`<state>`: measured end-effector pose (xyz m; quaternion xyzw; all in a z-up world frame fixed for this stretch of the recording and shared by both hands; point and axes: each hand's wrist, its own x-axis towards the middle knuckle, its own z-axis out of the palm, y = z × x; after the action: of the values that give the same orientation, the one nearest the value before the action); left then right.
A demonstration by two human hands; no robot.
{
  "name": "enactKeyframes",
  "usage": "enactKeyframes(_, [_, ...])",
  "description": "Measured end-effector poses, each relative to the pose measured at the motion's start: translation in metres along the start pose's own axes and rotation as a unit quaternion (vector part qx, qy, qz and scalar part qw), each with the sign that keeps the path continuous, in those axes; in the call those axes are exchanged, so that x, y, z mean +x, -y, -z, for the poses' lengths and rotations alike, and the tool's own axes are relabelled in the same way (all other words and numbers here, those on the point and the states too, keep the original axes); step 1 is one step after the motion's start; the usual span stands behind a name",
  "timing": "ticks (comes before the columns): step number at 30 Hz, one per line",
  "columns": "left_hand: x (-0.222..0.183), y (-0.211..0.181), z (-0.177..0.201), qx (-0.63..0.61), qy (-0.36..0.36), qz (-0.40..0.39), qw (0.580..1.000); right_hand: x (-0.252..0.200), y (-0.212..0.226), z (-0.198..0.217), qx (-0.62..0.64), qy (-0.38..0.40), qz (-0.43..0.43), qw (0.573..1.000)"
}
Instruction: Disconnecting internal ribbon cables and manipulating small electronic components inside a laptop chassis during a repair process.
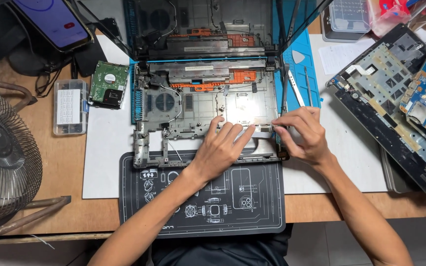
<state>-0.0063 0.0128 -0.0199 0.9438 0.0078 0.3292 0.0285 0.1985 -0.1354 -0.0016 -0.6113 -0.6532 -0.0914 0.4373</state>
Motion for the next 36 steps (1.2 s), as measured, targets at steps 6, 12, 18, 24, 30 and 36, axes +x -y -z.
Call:
enactKeyframes(6, [-0.001, 0.001, -0.003, -0.01, 0.022, 0.002, 1.0, -0.025, -0.01, 0.013, -0.042, -0.018, 0.054, 0.997])
enactKeyframes(12, [0.0, 0.002, 0.002, -0.016, 0.058, 0.003, 0.998, -0.053, -0.009, 0.015, -0.028, 0.007, 0.089, 0.996])
enactKeyframes(18, [0.005, 0.0, 0.009, -0.025, 0.068, 0.011, 0.997, -0.046, -0.016, 0.01, -0.032, 0.041, 0.084, 0.995])
enactKeyframes(24, [0.001, 0.001, 0.001, -0.019, 0.068, 0.009, 0.997, -0.043, -0.015, 0.015, -0.041, 0.054, 0.085, 0.994])
enactKeyframes(30, [0.001, 0.001, -0.001, -0.013, 0.059, 0.005, 0.998, -0.043, -0.014, 0.013, -0.056, 0.065, 0.102, 0.991])
enactKeyframes(36, [0.003, 0.0, 0.003, -0.007, 0.057, 0.001, 0.998, -0.036, -0.011, 0.012, -0.067, 0.126, 0.076, 0.987])
